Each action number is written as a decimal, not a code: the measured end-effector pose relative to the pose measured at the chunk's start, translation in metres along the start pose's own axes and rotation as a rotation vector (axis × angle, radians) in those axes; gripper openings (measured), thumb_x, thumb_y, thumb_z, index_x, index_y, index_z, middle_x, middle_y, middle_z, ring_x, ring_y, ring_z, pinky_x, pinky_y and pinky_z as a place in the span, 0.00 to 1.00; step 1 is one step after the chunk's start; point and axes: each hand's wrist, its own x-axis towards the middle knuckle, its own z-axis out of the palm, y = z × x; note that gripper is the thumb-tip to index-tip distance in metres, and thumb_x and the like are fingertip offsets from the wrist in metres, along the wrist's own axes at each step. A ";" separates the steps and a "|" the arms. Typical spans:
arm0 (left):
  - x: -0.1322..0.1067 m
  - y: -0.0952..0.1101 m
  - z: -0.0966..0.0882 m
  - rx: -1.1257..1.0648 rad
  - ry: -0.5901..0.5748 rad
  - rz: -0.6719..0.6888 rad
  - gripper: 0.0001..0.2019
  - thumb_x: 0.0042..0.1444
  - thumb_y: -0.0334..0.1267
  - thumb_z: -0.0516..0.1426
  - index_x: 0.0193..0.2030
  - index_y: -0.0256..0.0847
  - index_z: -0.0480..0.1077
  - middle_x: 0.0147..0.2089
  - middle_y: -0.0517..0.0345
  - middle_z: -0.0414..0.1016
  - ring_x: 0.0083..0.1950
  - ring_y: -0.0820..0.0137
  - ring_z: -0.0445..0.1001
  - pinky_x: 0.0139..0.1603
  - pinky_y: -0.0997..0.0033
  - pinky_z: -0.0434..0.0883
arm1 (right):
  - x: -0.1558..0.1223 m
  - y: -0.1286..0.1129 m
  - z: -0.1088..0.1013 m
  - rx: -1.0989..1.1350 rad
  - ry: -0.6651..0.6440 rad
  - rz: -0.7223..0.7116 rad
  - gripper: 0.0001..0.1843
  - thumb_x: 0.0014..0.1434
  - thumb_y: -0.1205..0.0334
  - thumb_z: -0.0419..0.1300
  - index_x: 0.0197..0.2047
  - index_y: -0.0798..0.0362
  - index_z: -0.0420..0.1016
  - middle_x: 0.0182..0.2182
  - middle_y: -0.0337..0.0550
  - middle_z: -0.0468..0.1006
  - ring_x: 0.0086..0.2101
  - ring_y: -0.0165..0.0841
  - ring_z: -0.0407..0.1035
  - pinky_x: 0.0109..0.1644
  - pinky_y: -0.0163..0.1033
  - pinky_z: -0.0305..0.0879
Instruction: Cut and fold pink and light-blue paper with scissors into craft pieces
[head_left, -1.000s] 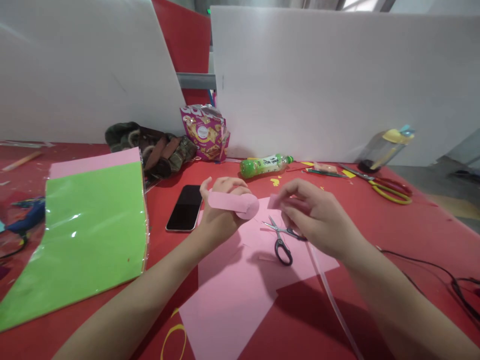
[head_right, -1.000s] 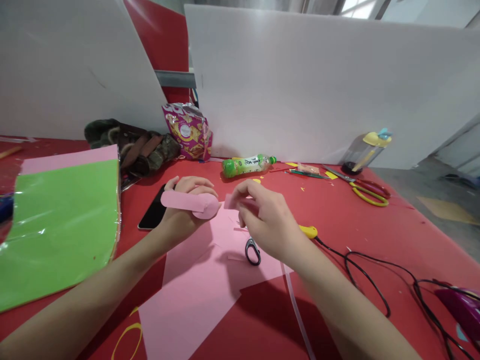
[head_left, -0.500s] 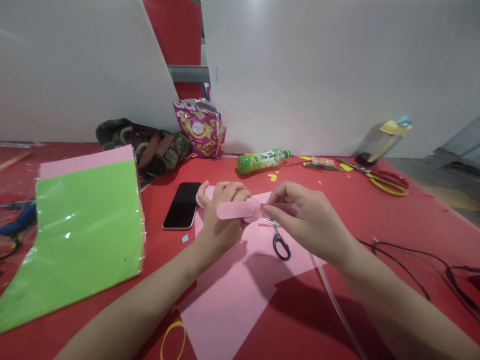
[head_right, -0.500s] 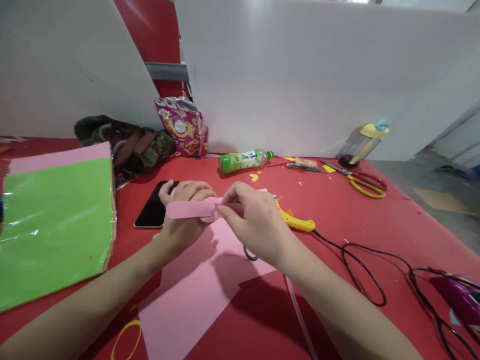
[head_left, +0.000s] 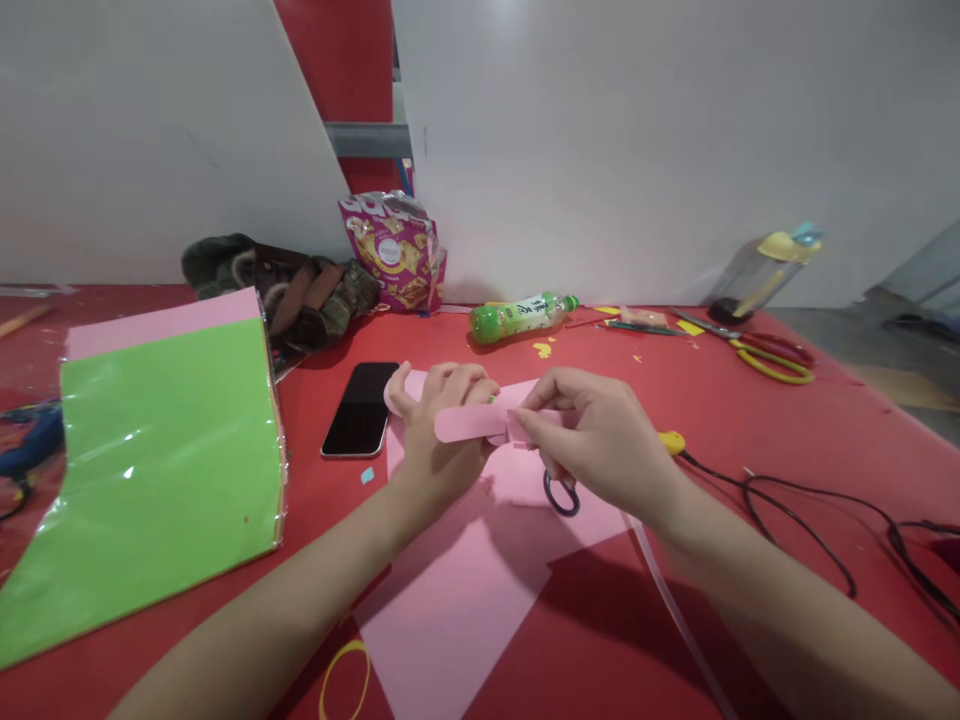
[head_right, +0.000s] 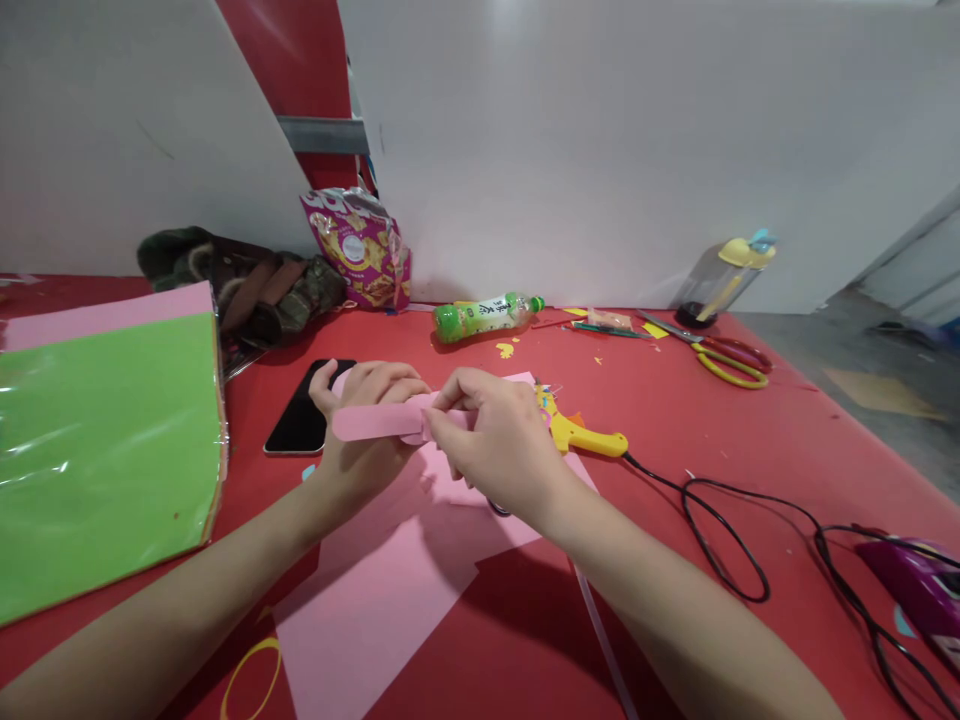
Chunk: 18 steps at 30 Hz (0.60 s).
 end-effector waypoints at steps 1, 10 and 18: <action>0.000 0.000 0.000 0.002 -0.001 -0.001 0.03 0.51 0.36 0.53 0.32 0.43 0.67 0.39 0.55 0.73 0.44 0.60 0.67 0.52 0.46 0.44 | 0.000 0.000 0.001 0.015 -0.005 0.011 0.06 0.50 0.67 0.55 0.23 0.54 0.63 0.12 0.32 0.67 0.12 0.22 0.60 0.16 0.28 0.56; 0.000 -0.001 0.000 0.025 -0.013 0.001 0.02 0.50 0.37 0.54 0.31 0.43 0.67 0.39 0.57 0.72 0.43 0.61 0.67 0.51 0.47 0.44 | 0.001 0.008 0.005 0.157 -0.001 0.035 0.04 0.50 0.67 0.54 0.26 0.54 0.62 0.11 0.31 0.65 0.11 0.22 0.58 0.12 0.26 0.53; 0.000 0.000 0.000 0.012 -0.023 -0.009 0.02 0.50 0.36 0.54 0.32 0.44 0.67 0.39 0.56 0.72 0.44 0.60 0.66 0.51 0.47 0.43 | 0.001 0.007 0.006 0.177 -0.006 0.024 0.04 0.49 0.69 0.54 0.25 0.54 0.61 0.11 0.30 0.65 0.11 0.21 0.58 0.12 0.26 0.53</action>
